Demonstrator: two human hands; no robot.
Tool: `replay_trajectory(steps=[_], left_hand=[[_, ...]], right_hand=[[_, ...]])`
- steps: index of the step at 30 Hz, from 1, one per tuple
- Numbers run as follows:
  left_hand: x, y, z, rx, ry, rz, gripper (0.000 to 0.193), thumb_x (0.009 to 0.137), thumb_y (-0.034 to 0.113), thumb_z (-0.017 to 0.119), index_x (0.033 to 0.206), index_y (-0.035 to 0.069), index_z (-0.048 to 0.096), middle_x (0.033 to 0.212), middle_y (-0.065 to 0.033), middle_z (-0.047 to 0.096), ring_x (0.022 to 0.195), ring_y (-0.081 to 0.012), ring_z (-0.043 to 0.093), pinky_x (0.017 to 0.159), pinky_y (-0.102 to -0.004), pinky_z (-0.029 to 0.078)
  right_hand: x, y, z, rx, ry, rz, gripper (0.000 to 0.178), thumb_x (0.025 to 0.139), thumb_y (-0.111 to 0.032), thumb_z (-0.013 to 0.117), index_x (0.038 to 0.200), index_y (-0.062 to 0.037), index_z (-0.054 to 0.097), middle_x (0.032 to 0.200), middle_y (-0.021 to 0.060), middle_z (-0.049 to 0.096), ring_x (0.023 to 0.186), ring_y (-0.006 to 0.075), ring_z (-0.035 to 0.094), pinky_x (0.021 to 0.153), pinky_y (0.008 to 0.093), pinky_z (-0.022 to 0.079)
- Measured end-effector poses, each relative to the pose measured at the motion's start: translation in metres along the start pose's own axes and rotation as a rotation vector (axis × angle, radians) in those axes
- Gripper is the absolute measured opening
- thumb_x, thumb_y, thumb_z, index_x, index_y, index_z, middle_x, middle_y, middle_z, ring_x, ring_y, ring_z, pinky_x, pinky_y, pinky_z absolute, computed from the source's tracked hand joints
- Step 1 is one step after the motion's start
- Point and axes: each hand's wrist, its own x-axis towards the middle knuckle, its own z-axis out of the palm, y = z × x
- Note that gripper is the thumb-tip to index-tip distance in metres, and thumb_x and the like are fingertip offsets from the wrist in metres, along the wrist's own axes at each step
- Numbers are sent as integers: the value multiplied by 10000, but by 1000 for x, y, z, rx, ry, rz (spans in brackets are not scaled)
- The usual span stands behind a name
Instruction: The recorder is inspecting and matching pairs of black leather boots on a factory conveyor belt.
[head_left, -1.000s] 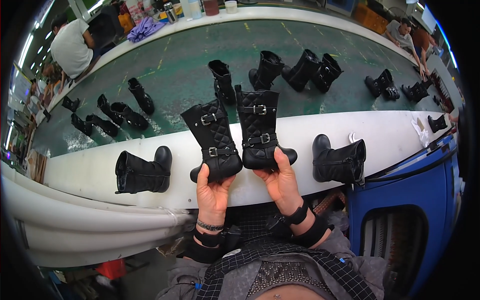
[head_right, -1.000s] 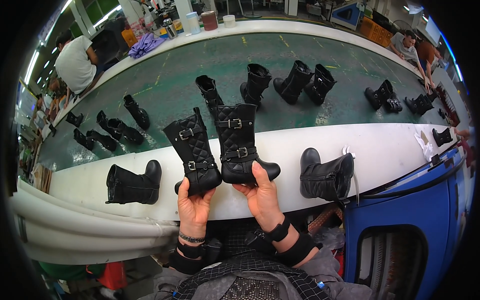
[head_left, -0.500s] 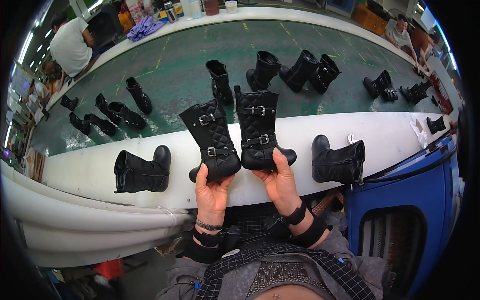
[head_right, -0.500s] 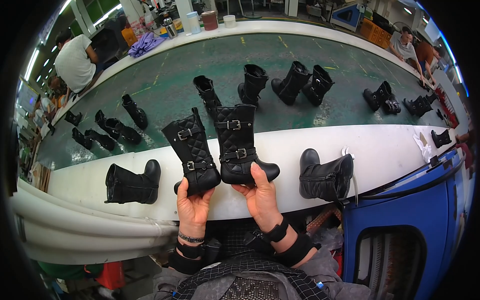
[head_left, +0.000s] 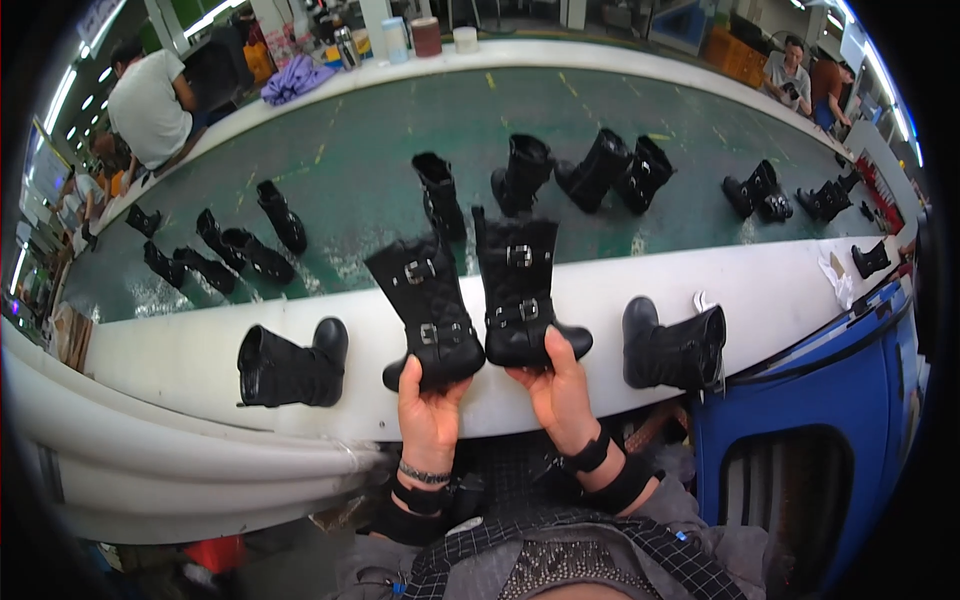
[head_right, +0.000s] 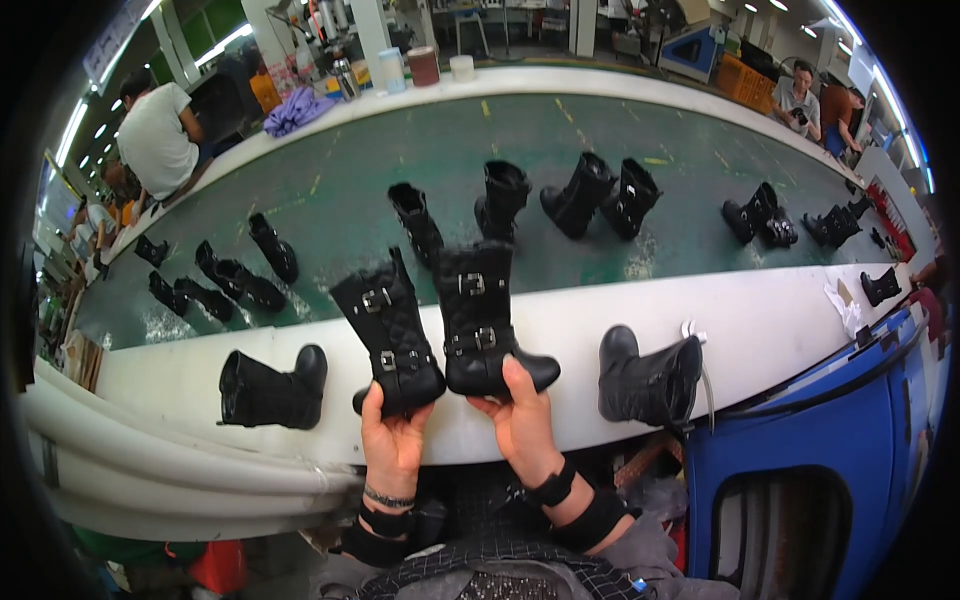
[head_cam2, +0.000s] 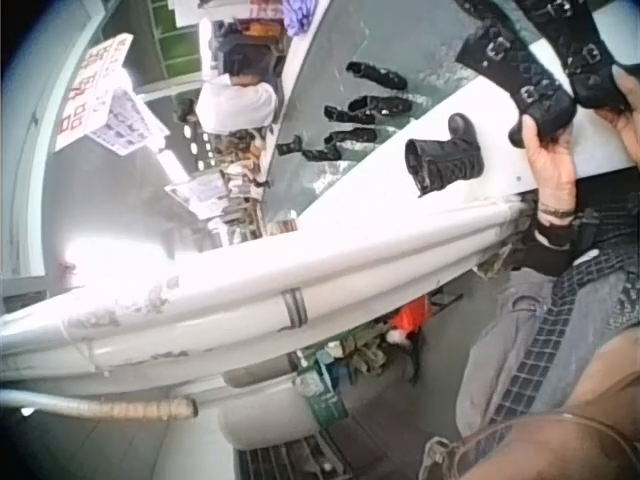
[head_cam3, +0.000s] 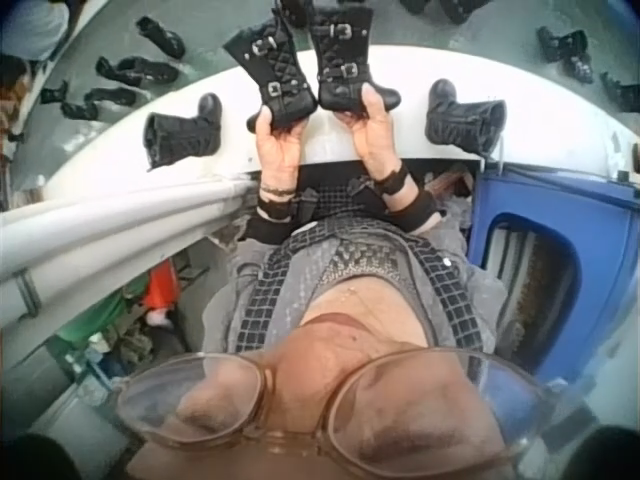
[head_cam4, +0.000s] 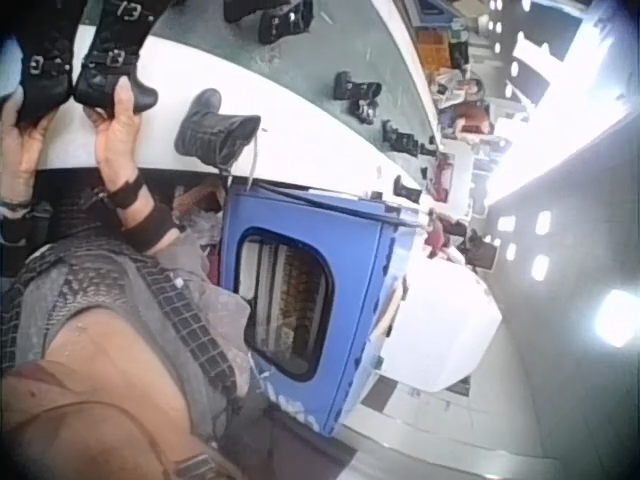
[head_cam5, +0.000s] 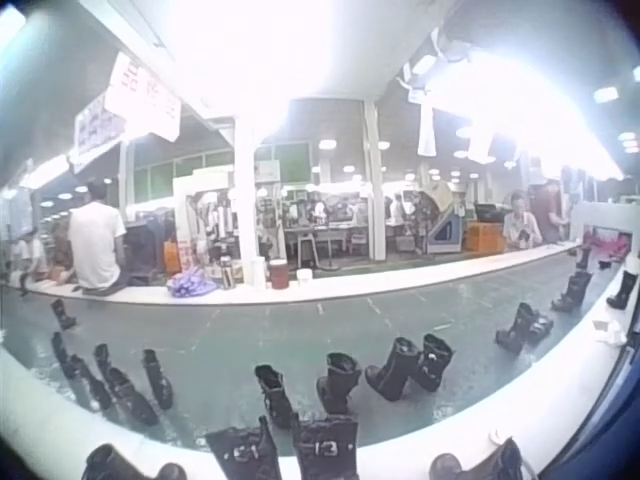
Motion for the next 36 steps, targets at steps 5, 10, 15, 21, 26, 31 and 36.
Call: replay_trajectory(steps=[5,10,15,21,26,31,36], left_hand=[[-2,0,3,29,45,-2,415,926,304,572,1209,4,520,1143,-159,621,1053,-294,632,822,-440,593],[-3,-2,-2,46,4,22,423,909,287,599,1215,6,519,1136,-157,623,1036,-293,639,810,-443,595],[-3,0,0,67,-39,-7,458,898,314,606,1236,23,504,1178,-149,599,1077,-298,614,866,-470,570],[-8,-3,5,-137,-167,-57,522,833,372,618,1239,52,543,1184,-130,607,1125,-294,577,983,-466,463],[-11,-17,-14,-20,-426,-41,579,830,378,627,1300,60,510,1228,-154,559,1170,-320,523,1005,-461,419],[-22,-31,-25,938,-359,430,550,850,423,614,1276,90,515,1278,-98,540,1170,-301,526,1025,-446,406],[-10,-10,-14,-243,-231,-117,595,891,467,519,1340,80,473,1315,-134,536,1192,-301,536,1019,-462,426]], right_hand=[[1,-3,-3,-16,-39,12,437,904,-329,619,1238,-69,510,1103,86,623,983,201,639,790,373,570],[1,-7,-8,-37,-72,22,432,896,-326,626,1223,-65,519,1077,87,641,957,196,654,771,360,577],[0,-10,-9,-56,-58,33,433,888,-339,630,1208,-63,537,1085,90,645,983,196,650,776,364,573],[8,-35,-16,-12,-381,179,513,866,-349,619,1264,-38,531,1136,101,642,1054,249,628,922,434,505],[27,-14,-14,-575,-390,113,683,904,-412,531,1355,76,369,1362,179,445,1289,233,394,1083,350,298],[22,-3,-3,-1388,-338,-531,808,893,-445,538,1420,100,257,1427,243,382,1319,311,377,1088,395,295],[-32,-17,25,-563,-629,-492,873,822,-371,674,1467,11,226,1397,211,426,1307,281,422,1110,414,290]])
